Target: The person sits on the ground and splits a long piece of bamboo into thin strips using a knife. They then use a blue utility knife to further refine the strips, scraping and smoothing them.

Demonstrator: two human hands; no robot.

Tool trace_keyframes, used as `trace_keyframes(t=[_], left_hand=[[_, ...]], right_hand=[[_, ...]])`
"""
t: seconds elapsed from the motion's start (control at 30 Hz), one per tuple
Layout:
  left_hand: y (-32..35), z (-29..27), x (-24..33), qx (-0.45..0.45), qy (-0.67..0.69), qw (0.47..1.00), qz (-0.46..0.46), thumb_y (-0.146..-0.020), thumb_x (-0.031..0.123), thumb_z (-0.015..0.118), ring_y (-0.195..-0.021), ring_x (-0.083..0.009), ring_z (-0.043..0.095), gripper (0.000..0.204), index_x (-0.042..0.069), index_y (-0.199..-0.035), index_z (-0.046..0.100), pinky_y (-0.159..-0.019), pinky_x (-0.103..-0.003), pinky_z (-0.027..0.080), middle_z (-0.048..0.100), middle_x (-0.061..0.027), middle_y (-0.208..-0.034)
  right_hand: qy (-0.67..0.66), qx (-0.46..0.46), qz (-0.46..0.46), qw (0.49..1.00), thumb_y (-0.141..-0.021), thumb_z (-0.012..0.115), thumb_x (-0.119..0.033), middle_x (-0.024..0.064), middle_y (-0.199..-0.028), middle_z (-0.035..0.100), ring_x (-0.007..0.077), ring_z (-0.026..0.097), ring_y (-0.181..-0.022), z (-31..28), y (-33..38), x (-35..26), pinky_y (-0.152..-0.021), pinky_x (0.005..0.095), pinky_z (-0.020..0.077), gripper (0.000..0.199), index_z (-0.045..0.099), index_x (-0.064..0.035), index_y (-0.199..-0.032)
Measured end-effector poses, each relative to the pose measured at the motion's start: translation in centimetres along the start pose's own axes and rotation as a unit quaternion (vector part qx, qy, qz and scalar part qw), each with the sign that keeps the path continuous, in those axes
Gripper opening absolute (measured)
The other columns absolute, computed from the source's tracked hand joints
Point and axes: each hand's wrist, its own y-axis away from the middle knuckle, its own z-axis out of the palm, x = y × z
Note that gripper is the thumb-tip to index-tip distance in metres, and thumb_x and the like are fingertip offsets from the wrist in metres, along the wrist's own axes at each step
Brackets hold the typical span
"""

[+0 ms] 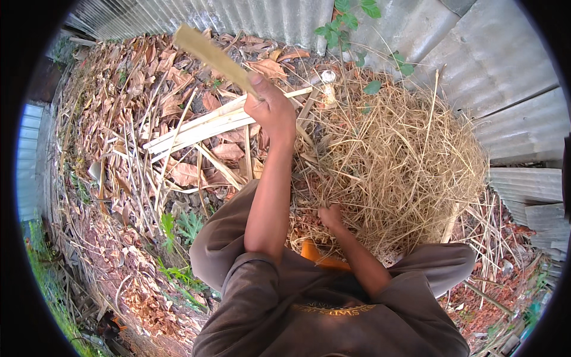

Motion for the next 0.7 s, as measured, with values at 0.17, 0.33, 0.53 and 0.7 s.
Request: trace_keyframes(t=[0.17,0.33,0.53,0.7], left_hand=[[0.2,-0.8,-0.1,0.014,0.031,0.999,-0.007,-0.102,0.05,0.037,-0.046,-0.0042,0.029,0.056,0.014,-0.06,0.027,-0.041,-0.024,0.023,0.029,0.0051,-0.051],[-0.5,-0.7,0.6,0.046,0.085,0.994,-0.045,-0.102,0.049,0.037,-0.045,-0.0036,0.029,0.052,0.014,-0.065,0.029,-0.04,-0.022,0.024,0.031,0.0051,-0.053],[-0.8,0.0,2.0,0.018,0.052,0.998,0.018,-0.101,0.05,0.038,-0.047,-0.0042,0.031,0.054,0.012,-0.063,0.031,-0.042,-0.024,0.024,0.032,0.0047,-0.052],[-1.3,-0.7,4.0,0.072,0.09,0.993,0.002,-0.1,0.053,0.038,-0.047,-0.0053,0.031,0.058,0.011,-0.06,0.033,-0.043,-0.025,0.023,0.033,0.0043,-0.052]], right_hand=[[-0.116,-0.004,-0.205,0.972,-0.076,0.054,-0.001,0.0022,-0.056,0.049,0.0092,0.043,-0.045,-4.7,1.5,-8.6,-0.041,0.0274,0.033,0.012,0.047,-0.0048,-0.067],[-0.29,-0.015,-0.426,0.857,-0.074,0.053,0.003,0.0004,-0.058,0.05,0.0065,0.043,-0.051,-3.9,4.2,-14.8,-0.047,0.0263,0.0358,0.014,0.047,-0.005,-0.065],[0.163,0.059,0.019,0.985,-0.079,0.06,-0.01,0.0016,-0.053,0.042,0.0119,0.037,-0.043,-1.8,-0.9,3.1,-0.042,0.0285,0.0285,0.023,0.045,-0.0058,-0.062],[-0.123,-0.062,0.054,0.989,-0.077,0.059,-0.004,0.0007,-0.054,0.043,0.0108,0.037,-0.04,-9.3,4.8,-4.6,-0.038,0.0282,0.0284,0.023,0.043,-0.0088,-0.061]])
